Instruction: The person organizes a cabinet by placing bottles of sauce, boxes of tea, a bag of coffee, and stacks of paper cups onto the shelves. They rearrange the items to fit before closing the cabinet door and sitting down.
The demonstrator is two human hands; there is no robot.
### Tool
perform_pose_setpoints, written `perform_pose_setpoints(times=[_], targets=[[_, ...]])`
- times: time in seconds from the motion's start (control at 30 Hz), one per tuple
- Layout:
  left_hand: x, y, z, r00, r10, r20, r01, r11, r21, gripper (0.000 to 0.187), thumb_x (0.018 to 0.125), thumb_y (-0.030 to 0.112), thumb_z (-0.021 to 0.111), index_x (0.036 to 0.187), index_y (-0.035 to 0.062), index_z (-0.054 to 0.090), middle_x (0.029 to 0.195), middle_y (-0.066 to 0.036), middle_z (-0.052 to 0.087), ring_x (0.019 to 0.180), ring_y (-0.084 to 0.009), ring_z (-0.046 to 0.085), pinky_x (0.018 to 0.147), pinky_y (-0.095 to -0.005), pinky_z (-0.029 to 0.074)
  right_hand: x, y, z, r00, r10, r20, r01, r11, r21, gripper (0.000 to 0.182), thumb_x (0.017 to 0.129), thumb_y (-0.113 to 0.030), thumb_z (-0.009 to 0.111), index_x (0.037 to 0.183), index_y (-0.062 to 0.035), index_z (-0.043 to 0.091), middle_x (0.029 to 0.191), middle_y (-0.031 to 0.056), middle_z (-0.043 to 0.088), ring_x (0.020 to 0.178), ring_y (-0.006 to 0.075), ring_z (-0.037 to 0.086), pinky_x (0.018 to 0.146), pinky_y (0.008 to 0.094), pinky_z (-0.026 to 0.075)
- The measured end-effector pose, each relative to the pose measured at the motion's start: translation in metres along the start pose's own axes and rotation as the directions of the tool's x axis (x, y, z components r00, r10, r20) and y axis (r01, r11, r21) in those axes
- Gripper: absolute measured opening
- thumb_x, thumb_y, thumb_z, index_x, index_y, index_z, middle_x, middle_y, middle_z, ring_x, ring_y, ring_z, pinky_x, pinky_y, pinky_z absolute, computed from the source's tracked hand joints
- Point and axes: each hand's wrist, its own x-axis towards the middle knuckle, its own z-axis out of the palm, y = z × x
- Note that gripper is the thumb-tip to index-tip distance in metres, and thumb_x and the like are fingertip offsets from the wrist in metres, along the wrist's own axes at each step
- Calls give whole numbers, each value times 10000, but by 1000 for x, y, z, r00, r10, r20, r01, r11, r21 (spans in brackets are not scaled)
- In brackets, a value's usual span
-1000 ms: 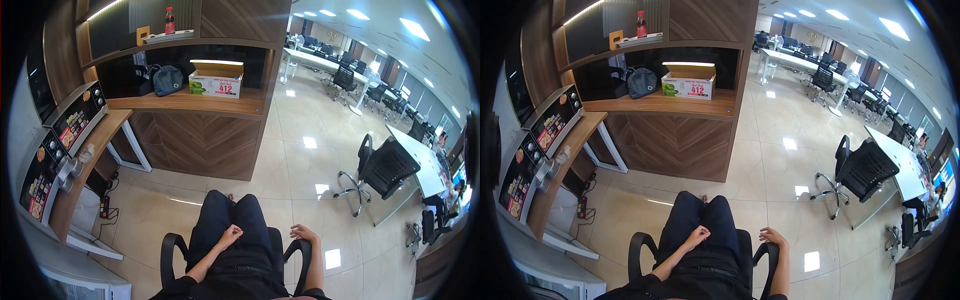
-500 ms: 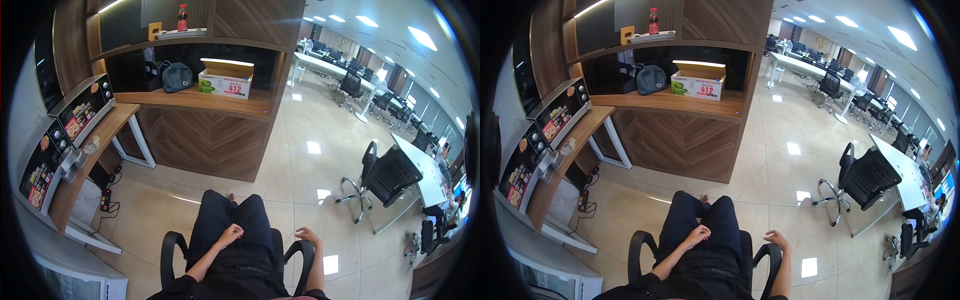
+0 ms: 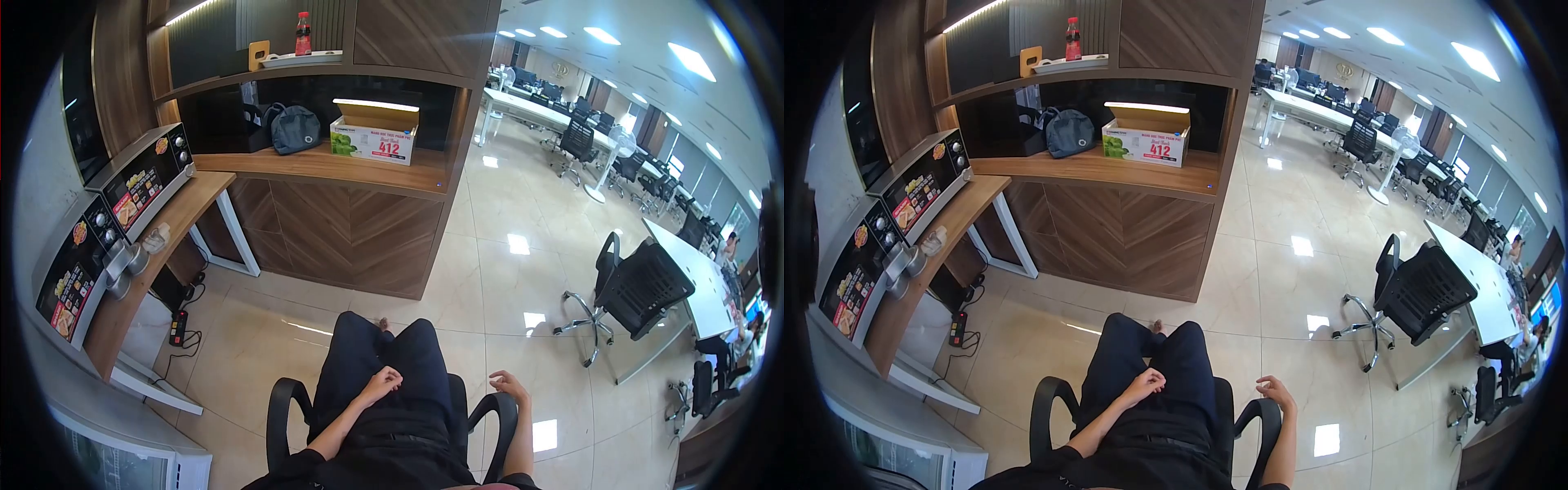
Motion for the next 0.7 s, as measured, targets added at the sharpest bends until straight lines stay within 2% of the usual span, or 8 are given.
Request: perform_pose_setpoints(times=[0.2,0.7], targets=[[0,0,0,1000,-8,-5,8,1000,6,210,958,214,649,1034,29,583,892,-65,661,788,-122,629,738,-264,514,0,1,0,1000,24,-4,-24,1000,5,375,886,-287,739,1174,-69,640,785,-2,582,714,88,548,645,240,472],[-2,2,1,1000,5,-6,-5,1000,-20,198,960,204,648,1027,29,582,879,-63,656,786,-122,630,732,-264,517,-1,-4,2,999,50,-18,-51,999,-7,376,886,-293,742,1166,-67,630,793,25,589,716,104,562,628,245,449]])
